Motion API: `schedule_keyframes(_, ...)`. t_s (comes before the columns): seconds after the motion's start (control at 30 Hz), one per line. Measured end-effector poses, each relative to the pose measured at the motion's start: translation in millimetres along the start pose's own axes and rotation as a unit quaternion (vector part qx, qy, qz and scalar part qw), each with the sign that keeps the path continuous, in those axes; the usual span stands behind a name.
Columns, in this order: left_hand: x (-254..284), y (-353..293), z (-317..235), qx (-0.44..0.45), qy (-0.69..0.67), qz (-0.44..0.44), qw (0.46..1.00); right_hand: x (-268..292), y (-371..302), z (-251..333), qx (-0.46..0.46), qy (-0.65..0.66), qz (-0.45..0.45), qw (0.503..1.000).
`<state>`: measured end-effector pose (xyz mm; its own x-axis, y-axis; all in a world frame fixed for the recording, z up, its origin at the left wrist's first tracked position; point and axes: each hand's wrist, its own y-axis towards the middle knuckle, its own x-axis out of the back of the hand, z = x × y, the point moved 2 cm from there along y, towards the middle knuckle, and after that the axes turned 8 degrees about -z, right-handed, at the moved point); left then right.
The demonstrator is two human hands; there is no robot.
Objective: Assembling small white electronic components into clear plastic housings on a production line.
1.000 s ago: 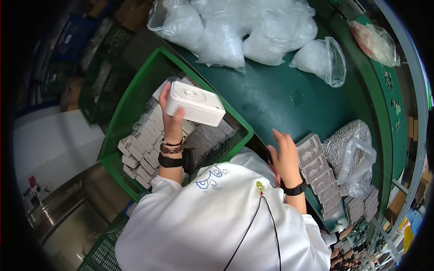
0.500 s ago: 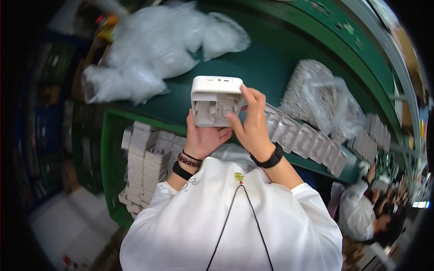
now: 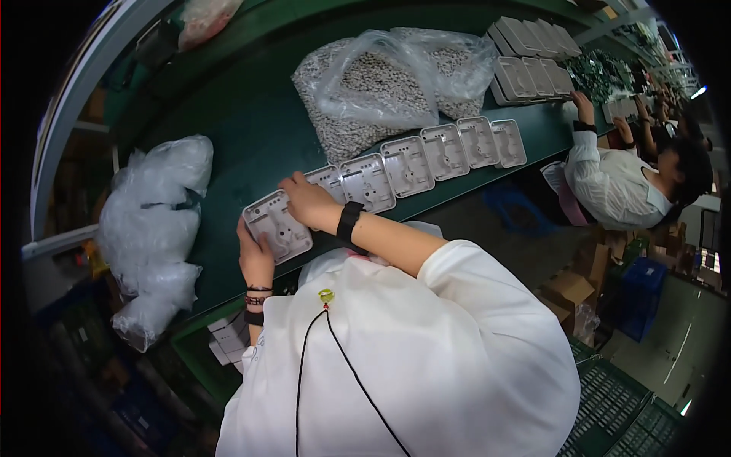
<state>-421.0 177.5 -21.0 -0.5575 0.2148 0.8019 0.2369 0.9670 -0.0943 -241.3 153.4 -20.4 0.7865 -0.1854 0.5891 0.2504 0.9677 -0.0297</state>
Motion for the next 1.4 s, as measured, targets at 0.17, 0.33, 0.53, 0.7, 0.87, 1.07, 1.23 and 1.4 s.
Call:
schedule_keyframes(0.17, -25, 34, 29, 0.053, 0.125, 0.004, 0.991, 50, 0, -42, 0.088, -0.006, -0.078, 0.993)
schedule_keyframes(0.33, -56, 45, 34, 0.012, 0.095, 0.0, 0.995, 150, -61, -121, -0.021, -0.158, -0.234, 0.959)
schedule_keyframes(0.53, -71, 47, 7, 0.046, 0.088, -0.005, 0.995, 226, -155, -215, -0.135, -0.313, -0.202, 0.918)
schedule_keyframes(0.7, -89, 46, 28, 0.041, 0.081, -0.053, 0.994, 324, -167, -303, -0.362, -0.362, -0.38, 0.77)
schedule_keyframes(0.87, -115, 38, 9, 0.199, 0.137, -0.123, 0.962, 300, -144, -351, -0.359, -0.39, -0.237, 0.814)
schedule_keyframes(1.07, -126, 26, 11, 0.254, 0.233, -0.168, 0.924, 301, -143, -345, -0.337, -0.362, -0.256, 0.831)
schedule_keyframes(1.23, -125, 11, -10, 0.216, 0.211, -0.229, 0.925, 320, -146, -372, -0.291, -0.305, -0.247, 0.872)
schedule_keyframes(1.4, -130, 41, -202, -0.135, 0.097, -0.358, 0.919, 347, -142, -404, -0.217, -0.11, -0.233, 0.941)
